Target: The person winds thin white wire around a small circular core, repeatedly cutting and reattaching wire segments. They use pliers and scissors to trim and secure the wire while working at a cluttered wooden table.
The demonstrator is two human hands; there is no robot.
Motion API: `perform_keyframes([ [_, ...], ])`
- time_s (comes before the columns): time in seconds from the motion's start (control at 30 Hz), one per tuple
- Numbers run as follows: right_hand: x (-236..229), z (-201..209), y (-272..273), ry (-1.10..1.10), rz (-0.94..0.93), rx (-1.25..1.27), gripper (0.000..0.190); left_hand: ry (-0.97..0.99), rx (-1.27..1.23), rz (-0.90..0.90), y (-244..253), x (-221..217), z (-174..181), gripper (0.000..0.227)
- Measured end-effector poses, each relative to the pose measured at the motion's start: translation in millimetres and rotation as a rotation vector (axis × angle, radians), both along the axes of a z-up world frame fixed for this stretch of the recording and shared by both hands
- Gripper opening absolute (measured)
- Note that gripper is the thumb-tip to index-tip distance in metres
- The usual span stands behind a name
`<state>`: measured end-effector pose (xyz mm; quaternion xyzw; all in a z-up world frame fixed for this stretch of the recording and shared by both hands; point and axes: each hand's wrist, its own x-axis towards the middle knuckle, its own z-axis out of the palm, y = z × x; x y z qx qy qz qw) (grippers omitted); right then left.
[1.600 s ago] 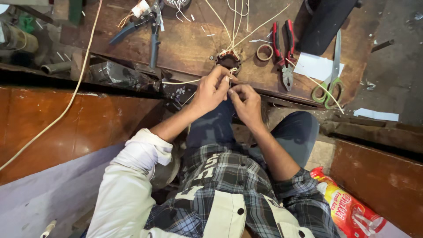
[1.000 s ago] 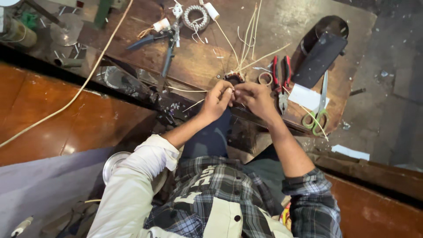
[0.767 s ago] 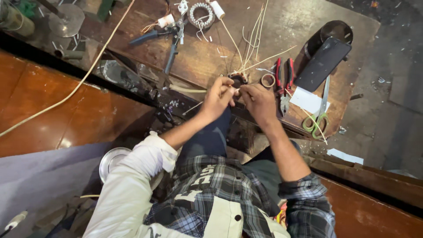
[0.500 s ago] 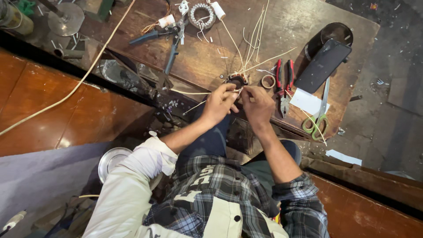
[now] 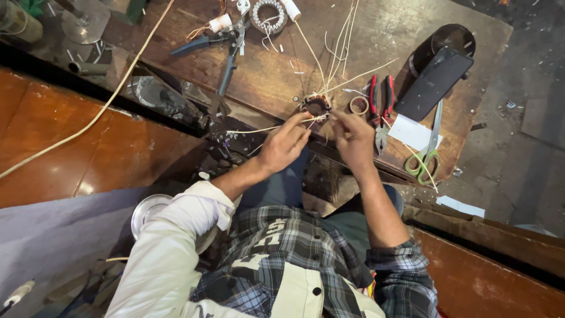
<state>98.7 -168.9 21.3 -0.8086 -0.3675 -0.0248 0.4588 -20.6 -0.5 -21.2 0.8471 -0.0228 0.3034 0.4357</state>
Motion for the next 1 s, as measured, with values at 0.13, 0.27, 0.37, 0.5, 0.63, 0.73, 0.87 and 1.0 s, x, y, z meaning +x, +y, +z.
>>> perform_keyframes([
  [0.13,-5,-2,1,-0.111,0.081,-0.13,0.025,-0.132,0.221,-0.029,-1,1,-1,0.02],
  [0.27,9,-4,8,0.059,0.161,-0.115,0.024,-0.117,0.203,-0.033,0,6,0,0.019],
  [0.37,19,-10,7,0.208,0.246,-0.062,0.027,-0.132,0.206,-0.055,0,7,-3,0.02],
  [0.5,23,-12,4,0.198,0.288,-0.058,0.028,-0.144,0.226,-0.068,2,10,-2,0.019],
  [0.63,22,-11,-2,0.313,0.109,-0.162,0.028,-0.138,0.246,-0.069,4,11,-1,0.02],
  [0.73,21,-12,-7,0.222,0.129,-0.129,0.021,-0.133,0.258,-0.076,5,11,-2,0.02],
  [0.87,23,-13,-6,-0.042,0.17,-0.082,0.018,-0.131,0.237,-0.083,8,17,-1,0.02],
  [1.0,21,-15,-4,-0.072,0.168,-0.039,0.015,-0.129,0.214,-0.097,11,17,-2,0.02],
])
